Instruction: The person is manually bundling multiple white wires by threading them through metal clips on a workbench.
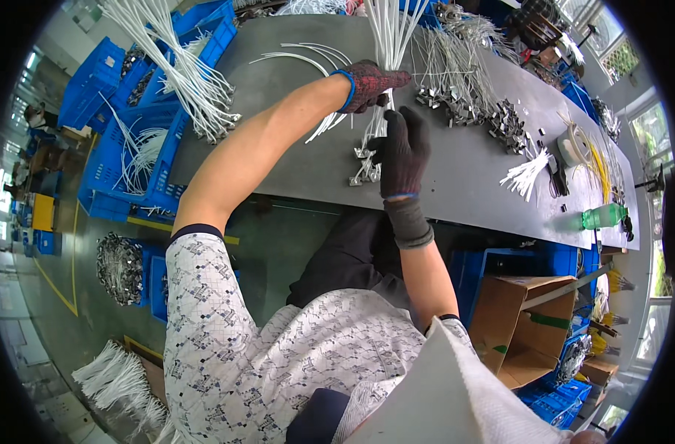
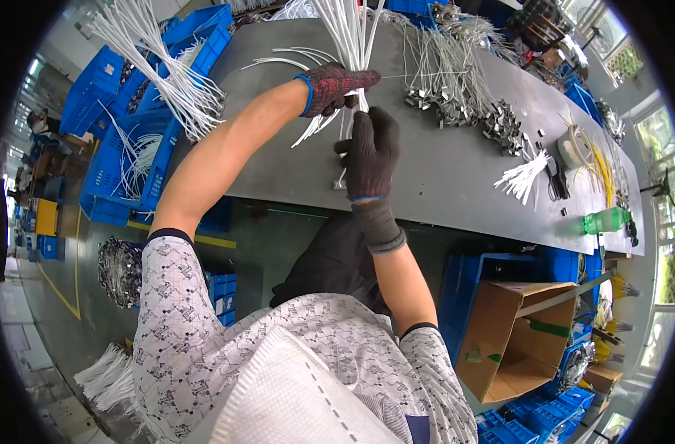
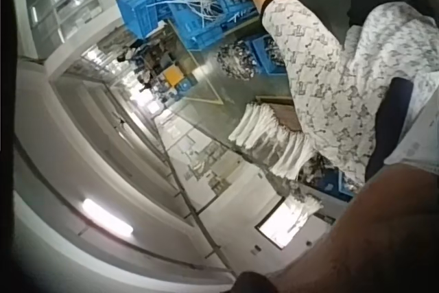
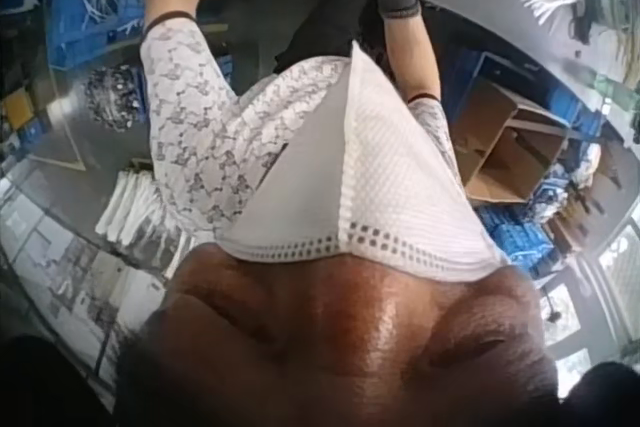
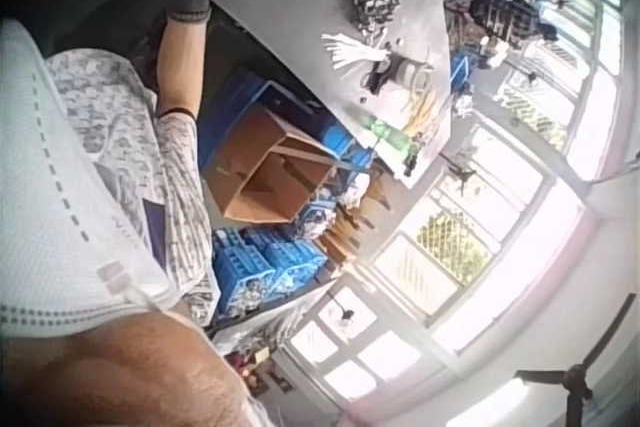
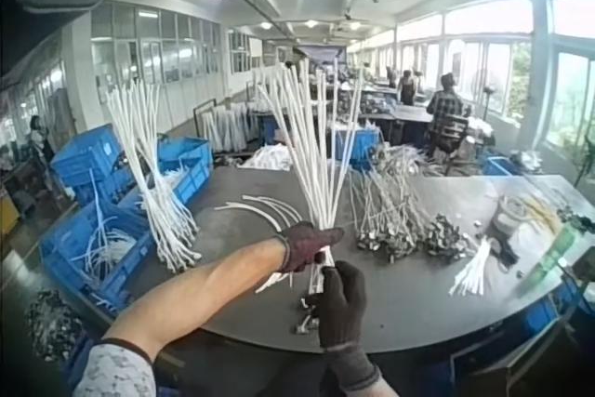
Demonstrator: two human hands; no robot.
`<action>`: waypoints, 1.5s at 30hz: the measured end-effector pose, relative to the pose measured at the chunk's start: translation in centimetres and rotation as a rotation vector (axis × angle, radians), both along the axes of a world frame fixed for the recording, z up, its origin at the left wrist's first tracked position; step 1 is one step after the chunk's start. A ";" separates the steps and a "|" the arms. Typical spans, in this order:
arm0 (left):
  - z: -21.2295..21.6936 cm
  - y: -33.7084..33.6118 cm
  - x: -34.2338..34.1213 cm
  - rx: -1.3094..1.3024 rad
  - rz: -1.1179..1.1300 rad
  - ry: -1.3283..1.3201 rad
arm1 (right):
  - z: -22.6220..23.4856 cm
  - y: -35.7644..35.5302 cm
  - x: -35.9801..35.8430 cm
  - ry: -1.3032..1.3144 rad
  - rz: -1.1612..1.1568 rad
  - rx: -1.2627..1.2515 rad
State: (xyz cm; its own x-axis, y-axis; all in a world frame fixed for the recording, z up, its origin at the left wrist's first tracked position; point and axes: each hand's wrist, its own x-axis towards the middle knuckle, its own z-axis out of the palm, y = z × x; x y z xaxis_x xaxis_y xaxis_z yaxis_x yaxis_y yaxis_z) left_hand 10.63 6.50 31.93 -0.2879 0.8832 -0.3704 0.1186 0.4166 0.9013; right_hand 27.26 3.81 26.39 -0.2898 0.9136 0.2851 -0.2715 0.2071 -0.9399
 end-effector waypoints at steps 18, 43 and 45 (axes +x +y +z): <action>-6.3 -2.8 -2.1 0.514 -0.256 1.331 | -0.2 6.4 6.0 -0.243 0.372 -0.103; -4.9 4.8 -0.5 0.407 -0.289 -0.572 | 1.4 15.0 5.0 -0.370 0.497 -0.010; -5.5 5.1 -0.9 0.447 -0.214 -0.575 | 1.1 14.3 4.8 -0.411 0.473 0.032</action>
